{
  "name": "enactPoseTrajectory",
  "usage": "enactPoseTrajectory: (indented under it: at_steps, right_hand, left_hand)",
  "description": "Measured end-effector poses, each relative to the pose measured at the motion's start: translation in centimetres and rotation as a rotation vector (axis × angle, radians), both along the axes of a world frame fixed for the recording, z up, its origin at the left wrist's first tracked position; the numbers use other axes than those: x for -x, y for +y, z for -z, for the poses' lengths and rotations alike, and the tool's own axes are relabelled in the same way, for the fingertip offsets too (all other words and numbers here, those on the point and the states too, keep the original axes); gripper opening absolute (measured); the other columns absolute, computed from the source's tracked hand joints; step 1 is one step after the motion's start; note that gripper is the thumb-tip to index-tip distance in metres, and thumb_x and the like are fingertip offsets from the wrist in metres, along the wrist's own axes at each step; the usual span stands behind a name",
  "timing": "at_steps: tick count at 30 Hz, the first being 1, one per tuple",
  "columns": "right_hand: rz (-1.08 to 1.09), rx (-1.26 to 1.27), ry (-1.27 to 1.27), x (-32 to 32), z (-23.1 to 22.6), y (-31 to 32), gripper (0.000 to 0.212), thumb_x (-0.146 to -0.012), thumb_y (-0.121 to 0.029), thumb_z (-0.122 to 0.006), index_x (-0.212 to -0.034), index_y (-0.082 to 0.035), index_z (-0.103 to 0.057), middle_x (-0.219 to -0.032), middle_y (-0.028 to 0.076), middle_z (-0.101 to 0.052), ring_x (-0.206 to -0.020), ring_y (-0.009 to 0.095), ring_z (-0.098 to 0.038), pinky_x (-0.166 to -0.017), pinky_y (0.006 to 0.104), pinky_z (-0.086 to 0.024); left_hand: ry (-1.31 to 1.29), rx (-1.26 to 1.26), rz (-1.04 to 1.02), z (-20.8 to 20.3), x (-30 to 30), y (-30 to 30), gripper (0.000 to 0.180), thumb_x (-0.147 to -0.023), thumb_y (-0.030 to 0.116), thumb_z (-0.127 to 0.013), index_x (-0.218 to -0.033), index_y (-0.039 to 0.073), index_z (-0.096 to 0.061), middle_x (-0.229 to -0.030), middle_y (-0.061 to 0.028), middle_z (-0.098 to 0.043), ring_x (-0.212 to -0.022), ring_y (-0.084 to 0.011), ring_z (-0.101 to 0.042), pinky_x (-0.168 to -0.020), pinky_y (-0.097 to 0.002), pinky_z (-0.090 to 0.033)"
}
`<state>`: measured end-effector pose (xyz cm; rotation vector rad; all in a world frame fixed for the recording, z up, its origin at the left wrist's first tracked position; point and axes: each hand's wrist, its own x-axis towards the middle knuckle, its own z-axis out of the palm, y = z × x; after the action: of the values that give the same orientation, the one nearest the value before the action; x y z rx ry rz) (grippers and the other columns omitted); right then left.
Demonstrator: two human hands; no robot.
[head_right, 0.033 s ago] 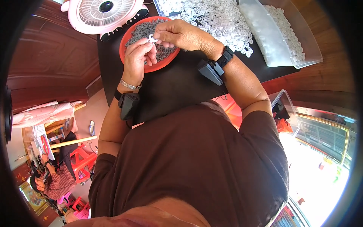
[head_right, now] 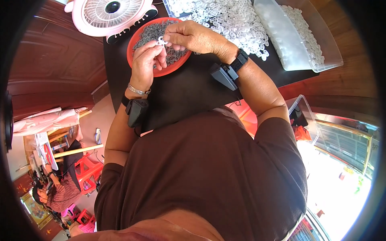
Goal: Manual assembly of small metal components into white plastic housings.
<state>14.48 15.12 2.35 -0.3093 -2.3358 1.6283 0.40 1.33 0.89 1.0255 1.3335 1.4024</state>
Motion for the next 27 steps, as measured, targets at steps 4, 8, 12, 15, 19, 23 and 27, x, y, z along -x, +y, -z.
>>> enactPoseTrajectory:
  at_steps: [4, 8, 12, 15, 19, 23, 27]
  right_hand:
    - [-0.028, -0.098, -0.076, -0.1, -0.6, -0.1, 0.024, -0.094, -0.023, -0.049, -0.086, -0.003, -0.056, -0.071, -0.001, -0.055, -0.066, 0.007, -0.05, -0.061, 0.0226, -0.043]
    - [-0.034, -0.251, -0.06, -0.1, -1.0, -0.5, 0.023, -0.094, -0.023, -0.049, -0.085, -0.002, -0.054, -0.068, 0.002, -0.054, -0.064, 0.01, -0.052, -0.06, 0.0249, -0.044]
    - [-0.017, -0.351, -0.026, 0.0, -0.6, -0.3, 0.025, -0.094, -0.023, -0.049, -0.085, -0.001, -0.055, -0.066, 0.005, -0.054, -0.062, 0.012, -0.054, -0.06, 0.0271, -0.045]
    - [-0.03, -0.399, -0.027, 0.0, -0.3, -0.1, 0.025, -0.094, -0.024, -0.05, -0.085, -0.001, -0.056, -0.067, 0.006, -0.055, -0.062, 0.013, -0.055, -0.059, 0.0281, -0.045]
    - [0.081, -0.411, 0.035, 0.3, -0.2, -0.5, 0.021, -0.088, -0.025, -0.06, -0.088, -0.004, -0.061, -0.069, 0.01, -0.061, -0.067, 0.021, -0.061, -0.062, 0.0329, -0.048]
    - [0.233, -0.39, 0.158, 0.4, -0.6, -2.5, 0.028, -0.08, -0.024, -0.071, -0.097, -0.004, -0.062, -0.078, 0.008, -0.063, -0.073, 0.015, -0.063, -0.069, 0.0269, -0.051]
    - [0.306, -0.687, 0.24, 1.1, 0.3, -3.4, 0.031, -0.074, -0.021, -0.074, -0.099, -0.006, -0.062, -0.082, 0.008, -0.065, -0.074, 0.021, -0.065, -0.067, 0.0302, -0.053]
  left_hand:
    - [0.035, -0.002, 0.004, 0.0, -0.1, -0.1, 0.023, -0.089, 0.019, -0.048, -0.078, 0.002, -0.058, -0.067, -0.0027, -0.054, -0.056, -0.0114, -0.053, -0.052, -0.0214, -0.039]
    - [0.014, 0.007, 0.004, 0.1, -0.5, -0.1, 0.024, -0.09, 0.021, -0.048, -0.08, 0.001, -0.058, -0.067, -0.0029, -0.054, -0.056, -0.0118, -0.053, -0.052, -0.0215, -0.04]
    - [-0.093, 0.052, -0.003, 0.5, -0.4, 0.2, 0.029, -0.09, 0.026, -0.046, -0.08, 0.001, -0.058, -0.065, -0.0031, -0.053, -0.056, -0.0127, -0.054, -0.051, -0.0214, -0.039]
    - [-0.143, 0.066, 0.004, 0.6, -0.3, 0.2, 0.033, -0.09, 0.031, -0.046, -0.079, 0.002, -0.058, -0.064, -0.0035, -0.053, -0.055, -0.0134, -0.054, -0.05, -0.0216, -0.038]
    - [-0.11, 0.069, -0.037, 0.6, -0.5, 0.3, 0.035, -0.089, 0.033, -0.046, -0.078, 0.002, -0.057, -0.063, -0.0037, -0.053, -0.054, -0.0143, -0.054, -0.049, -0.0222, -0.038]
    - [-0.257, -0.041, -0.171, 1.2, -0.6, 0.5, 0.03, -0.089, 0.026, -0.046, -0.086, -0.001, -0.058, -0.065, -0.0064, -0.057, -0.052, -0.0155, -0.055, -0.048, -0.023, -0.041]
    - [-0.249, -0.035, -0.178, 1.2, -0.8, 0.5, 0.029, -0.091, 0.024, -0.043, -0.094, -0.002, -0.056, -0.074, -0.0122, -0.063, -0.058, -0.0189, -0.058, -0.055, -0.0261, -0.044]
